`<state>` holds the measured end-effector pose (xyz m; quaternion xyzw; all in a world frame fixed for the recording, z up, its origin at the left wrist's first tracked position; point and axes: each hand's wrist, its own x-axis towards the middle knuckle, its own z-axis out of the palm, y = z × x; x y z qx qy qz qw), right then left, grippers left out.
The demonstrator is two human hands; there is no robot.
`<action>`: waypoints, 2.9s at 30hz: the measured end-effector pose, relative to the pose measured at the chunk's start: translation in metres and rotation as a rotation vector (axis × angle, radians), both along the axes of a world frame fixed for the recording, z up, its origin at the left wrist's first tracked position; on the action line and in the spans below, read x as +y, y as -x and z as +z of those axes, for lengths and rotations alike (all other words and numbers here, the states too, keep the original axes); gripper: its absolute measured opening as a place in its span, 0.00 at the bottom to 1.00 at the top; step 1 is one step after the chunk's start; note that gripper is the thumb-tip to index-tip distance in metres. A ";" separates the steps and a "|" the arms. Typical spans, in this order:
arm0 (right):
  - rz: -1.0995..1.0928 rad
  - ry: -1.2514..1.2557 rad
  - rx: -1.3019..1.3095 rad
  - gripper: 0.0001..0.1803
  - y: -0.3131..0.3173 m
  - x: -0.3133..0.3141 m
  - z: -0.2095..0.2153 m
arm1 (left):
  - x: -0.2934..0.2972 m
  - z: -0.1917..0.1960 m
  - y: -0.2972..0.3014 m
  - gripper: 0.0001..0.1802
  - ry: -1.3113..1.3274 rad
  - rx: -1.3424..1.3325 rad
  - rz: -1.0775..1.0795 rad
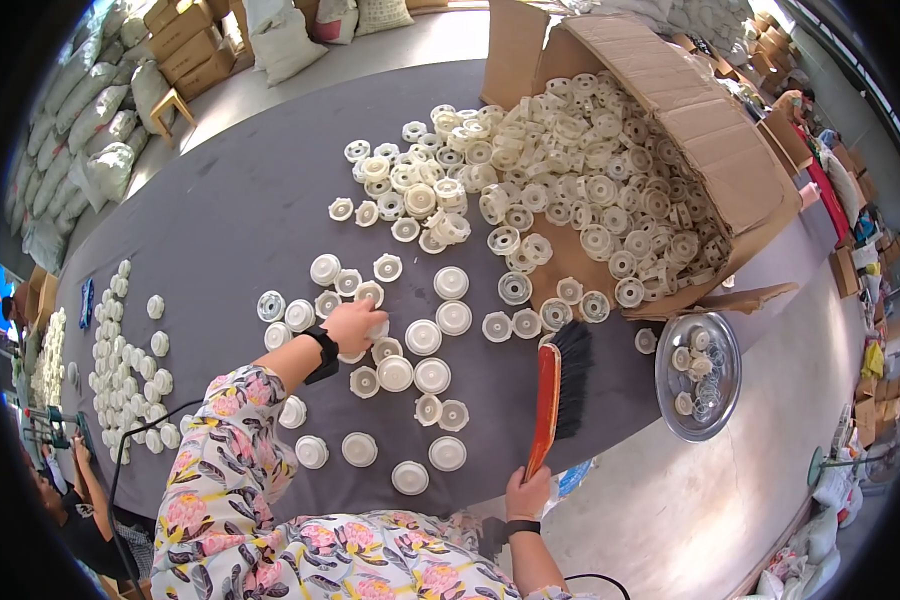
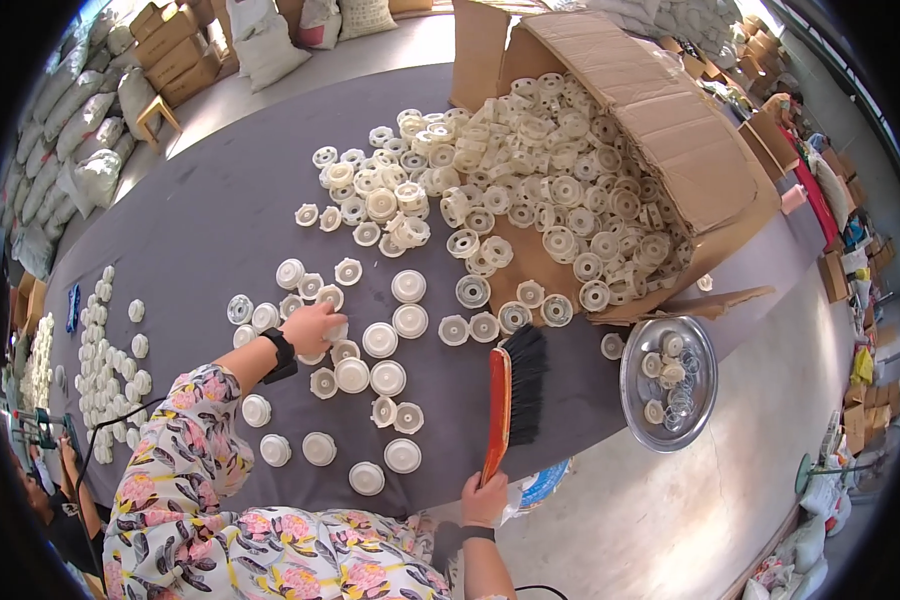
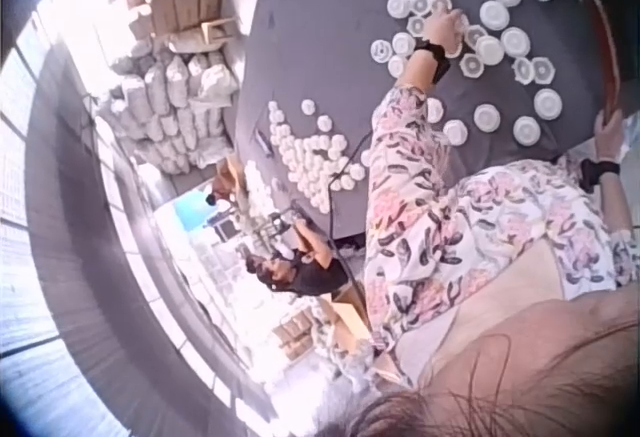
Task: Sorting and organizing white plastic parts on a workshop table.
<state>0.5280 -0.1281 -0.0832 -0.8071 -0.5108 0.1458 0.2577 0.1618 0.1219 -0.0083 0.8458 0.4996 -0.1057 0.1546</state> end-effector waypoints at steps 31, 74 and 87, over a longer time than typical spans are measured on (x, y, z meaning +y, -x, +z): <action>0.028 0.002 0.039 0.14 0.000 0.002 0.006 | 0.038 0.003 0.004 0.10 -0.159 -0.271 0.519; -0.068 -0.017 0.118 0.12 0.000 -0.002 0.006 | -0.037 -0.028 -0.194 0.22 -0.105 -0.256 -0.315; -0.221 -0.056 0.273 0.12 0.003 0.000 0.010 | 0.038 0.002 -0.247 0.27 -0.096 -0.639 -0.038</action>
